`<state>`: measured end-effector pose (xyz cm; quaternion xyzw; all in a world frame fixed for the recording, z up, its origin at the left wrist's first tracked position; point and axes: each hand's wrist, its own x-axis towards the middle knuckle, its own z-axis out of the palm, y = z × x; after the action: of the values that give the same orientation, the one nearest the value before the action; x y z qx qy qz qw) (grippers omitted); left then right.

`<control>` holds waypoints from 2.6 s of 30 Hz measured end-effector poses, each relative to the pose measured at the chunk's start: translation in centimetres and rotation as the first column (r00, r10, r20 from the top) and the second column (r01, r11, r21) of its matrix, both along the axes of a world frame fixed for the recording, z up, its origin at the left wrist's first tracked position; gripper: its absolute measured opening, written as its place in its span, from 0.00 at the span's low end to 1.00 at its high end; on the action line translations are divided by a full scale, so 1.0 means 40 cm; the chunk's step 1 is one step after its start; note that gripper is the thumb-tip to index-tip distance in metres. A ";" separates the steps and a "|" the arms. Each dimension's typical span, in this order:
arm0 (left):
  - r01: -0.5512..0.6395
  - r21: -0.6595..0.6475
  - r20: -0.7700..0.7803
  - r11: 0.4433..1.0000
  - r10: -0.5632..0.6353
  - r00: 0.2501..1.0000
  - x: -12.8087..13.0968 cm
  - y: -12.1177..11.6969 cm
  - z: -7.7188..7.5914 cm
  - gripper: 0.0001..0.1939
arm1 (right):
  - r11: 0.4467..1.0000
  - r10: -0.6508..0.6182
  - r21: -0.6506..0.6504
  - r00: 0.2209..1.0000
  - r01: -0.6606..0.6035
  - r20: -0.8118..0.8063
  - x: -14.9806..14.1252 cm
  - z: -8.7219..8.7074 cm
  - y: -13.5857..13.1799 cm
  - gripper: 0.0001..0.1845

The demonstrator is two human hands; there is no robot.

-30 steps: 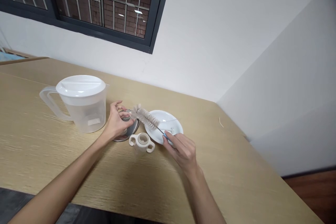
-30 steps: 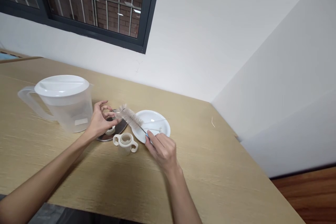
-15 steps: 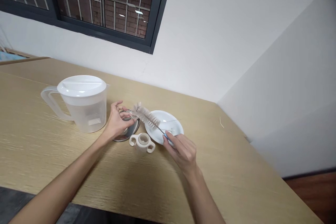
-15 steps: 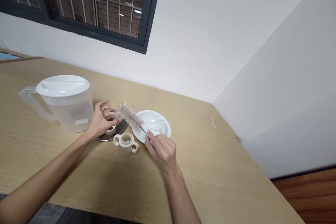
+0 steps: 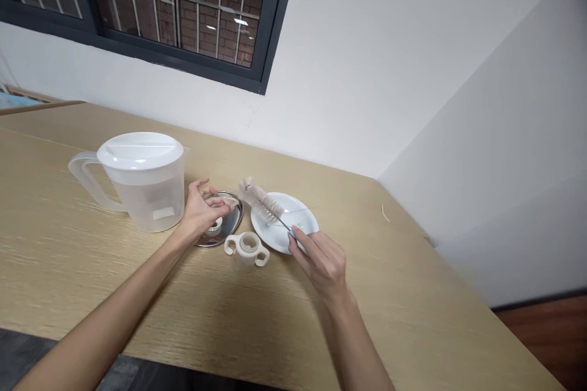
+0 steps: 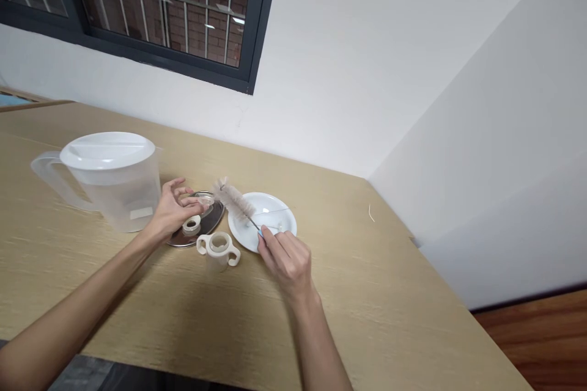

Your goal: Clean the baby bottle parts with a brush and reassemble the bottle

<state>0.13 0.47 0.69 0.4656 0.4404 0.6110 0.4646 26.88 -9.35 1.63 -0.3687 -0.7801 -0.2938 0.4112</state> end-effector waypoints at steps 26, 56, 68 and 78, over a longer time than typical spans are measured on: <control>0.014 0.111 -0.032 0.994 -0.011 0.999 0.007 0.005 -0.016 0.45 | 0.989 0.088 -0.108 0.986 -0.103 -0.141 -0.025 -0.015 0.002 0.09; 0.009 0.190 -0.066 0.982 0.003 0.998 0.016 -0.002 -0.015 0.44 | 0.990 0.081 -0.101 0.986 -0.096 -0.145 -0.018 -0.011 0.002 0.09; 0.020 0.088 0.032 0.996 -0.023 0.999 0.018 -0.003 -0.012 0.47 | 0.999 0.033 -0.029 0.974 -0.041 -0.226 -0.030 -0.011 -0.001 0.13; -0.035 0.088 0.024 0.995 0.033 0.999 0.011 0.005 -0.014 0.46 | 0.999 0.017 -0.042 0.997 -0.020 -0.069 -0.005 -0.007 0.006 0.11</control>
<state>0.59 0.67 0.11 0.4714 0.4157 0.6429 0.4378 26.68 -9.09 1.36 -0.3800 -0.7750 -0.2605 0.4325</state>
